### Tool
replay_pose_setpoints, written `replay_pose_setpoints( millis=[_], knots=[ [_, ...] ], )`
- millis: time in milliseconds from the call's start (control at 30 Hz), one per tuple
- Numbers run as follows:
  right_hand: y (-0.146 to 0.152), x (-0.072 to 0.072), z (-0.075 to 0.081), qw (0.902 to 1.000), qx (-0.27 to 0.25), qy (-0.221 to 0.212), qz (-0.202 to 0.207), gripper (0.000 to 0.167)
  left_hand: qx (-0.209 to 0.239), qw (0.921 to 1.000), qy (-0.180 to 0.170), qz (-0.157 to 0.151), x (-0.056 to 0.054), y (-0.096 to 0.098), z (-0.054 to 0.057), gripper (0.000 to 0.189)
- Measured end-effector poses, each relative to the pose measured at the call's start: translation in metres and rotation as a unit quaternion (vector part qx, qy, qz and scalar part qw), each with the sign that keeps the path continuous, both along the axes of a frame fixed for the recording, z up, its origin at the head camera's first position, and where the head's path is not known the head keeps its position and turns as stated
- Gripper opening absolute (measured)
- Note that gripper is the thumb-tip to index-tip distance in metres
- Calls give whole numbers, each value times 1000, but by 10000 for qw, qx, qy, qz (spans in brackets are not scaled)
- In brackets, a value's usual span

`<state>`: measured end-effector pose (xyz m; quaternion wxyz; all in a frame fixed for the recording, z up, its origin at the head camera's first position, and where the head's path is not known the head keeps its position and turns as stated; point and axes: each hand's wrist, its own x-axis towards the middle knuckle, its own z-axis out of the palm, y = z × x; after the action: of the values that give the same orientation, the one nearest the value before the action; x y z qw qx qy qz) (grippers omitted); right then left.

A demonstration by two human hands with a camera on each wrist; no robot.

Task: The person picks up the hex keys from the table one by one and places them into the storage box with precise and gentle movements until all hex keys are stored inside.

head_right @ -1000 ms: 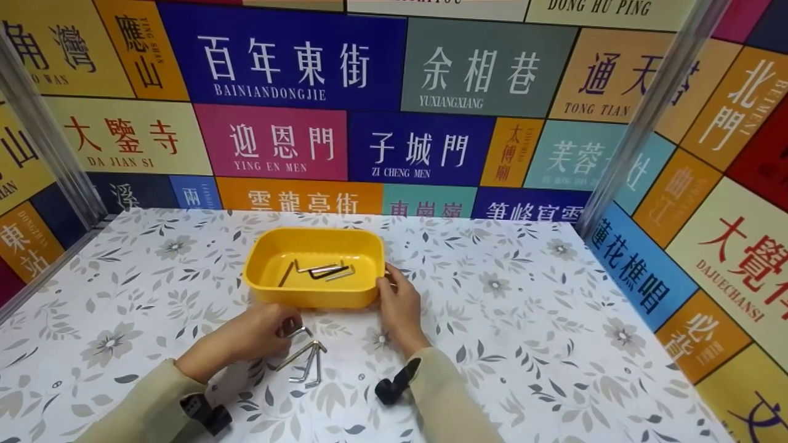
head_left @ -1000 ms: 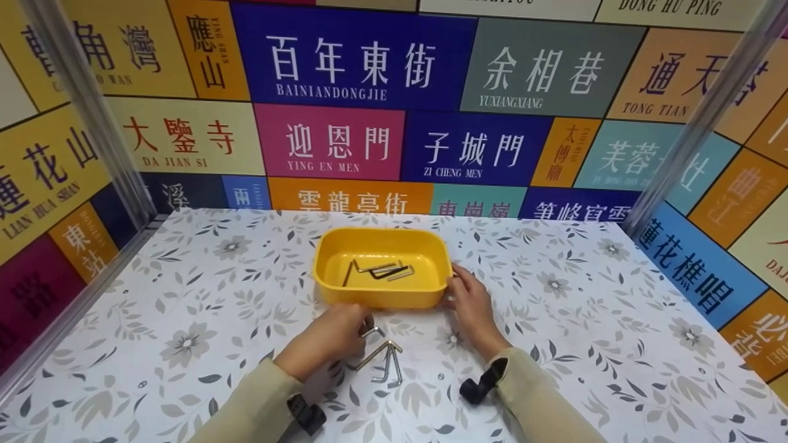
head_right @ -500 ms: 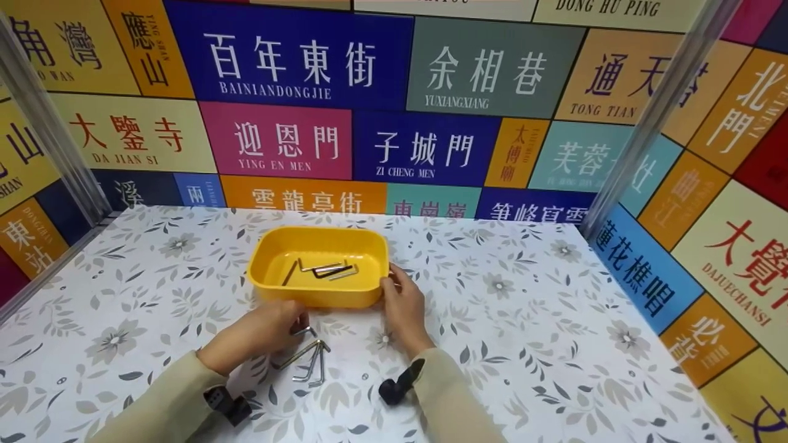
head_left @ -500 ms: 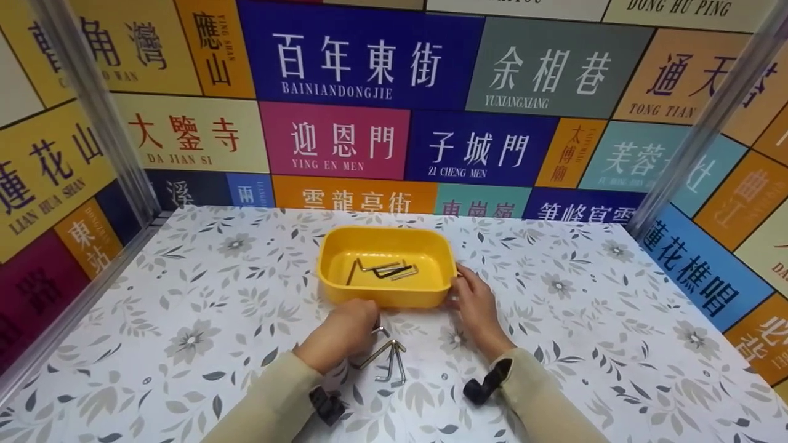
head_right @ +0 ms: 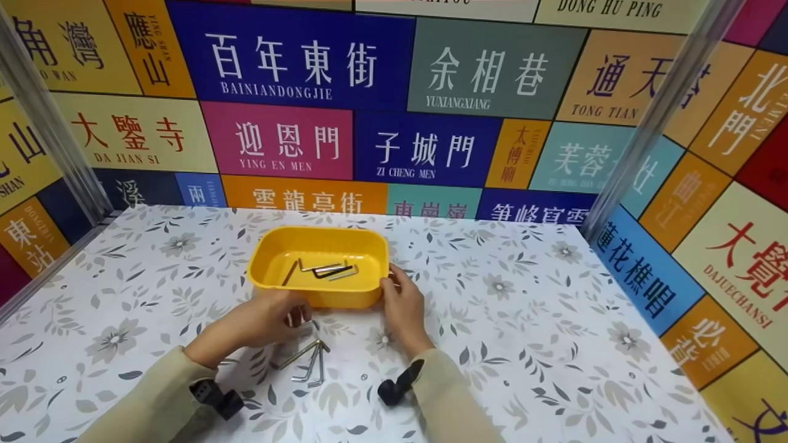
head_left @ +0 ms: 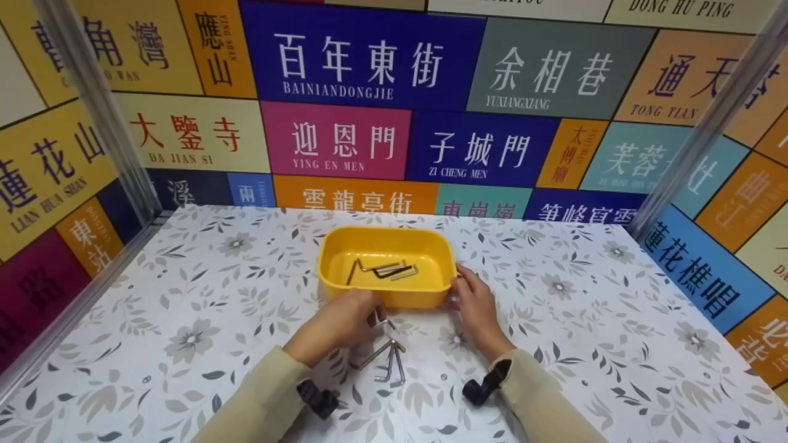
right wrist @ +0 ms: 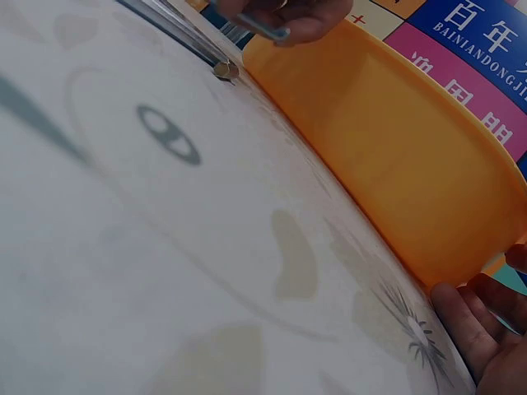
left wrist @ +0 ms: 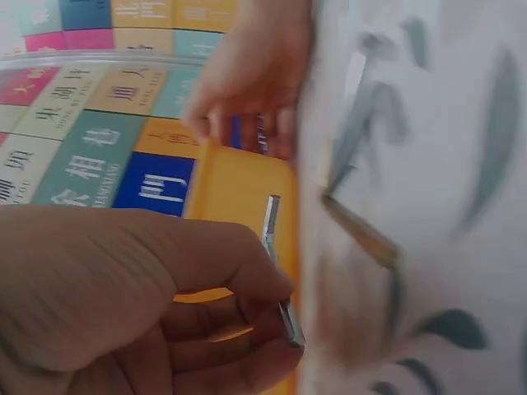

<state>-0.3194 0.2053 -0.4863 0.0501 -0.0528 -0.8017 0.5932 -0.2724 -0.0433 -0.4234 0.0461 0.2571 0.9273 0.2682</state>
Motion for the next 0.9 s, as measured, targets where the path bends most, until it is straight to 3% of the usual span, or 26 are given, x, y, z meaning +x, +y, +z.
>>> replay_pose_setpoints(
  millis=[100, 267, 500, 700, 900],
  knots=[
    [0, 0, 1, 10000, -28, 6, 35, 51, 6, 9999, 139, -51, -1, -1, 9, 22],
    [0, 0, 1, 10000, -8, -2, 56, 51, 165, 9995, 245, 140, -7, -2, 22, 21],
    [2, 0, 0, 10000, -16, 85, 8, 51, 127, 9981, 222, 566, -29, -4, 35, 22],
    [2, 1, -2, 9994, -206, 259, 52, 50, 8, 9967, 371, 718, -50, -4, 39, 24],
    [-1, 1, -2, 9993, -255, 269, 87, 50, -121, 9952, 52, 966, -67, -3, 37, 26]
  ],
)
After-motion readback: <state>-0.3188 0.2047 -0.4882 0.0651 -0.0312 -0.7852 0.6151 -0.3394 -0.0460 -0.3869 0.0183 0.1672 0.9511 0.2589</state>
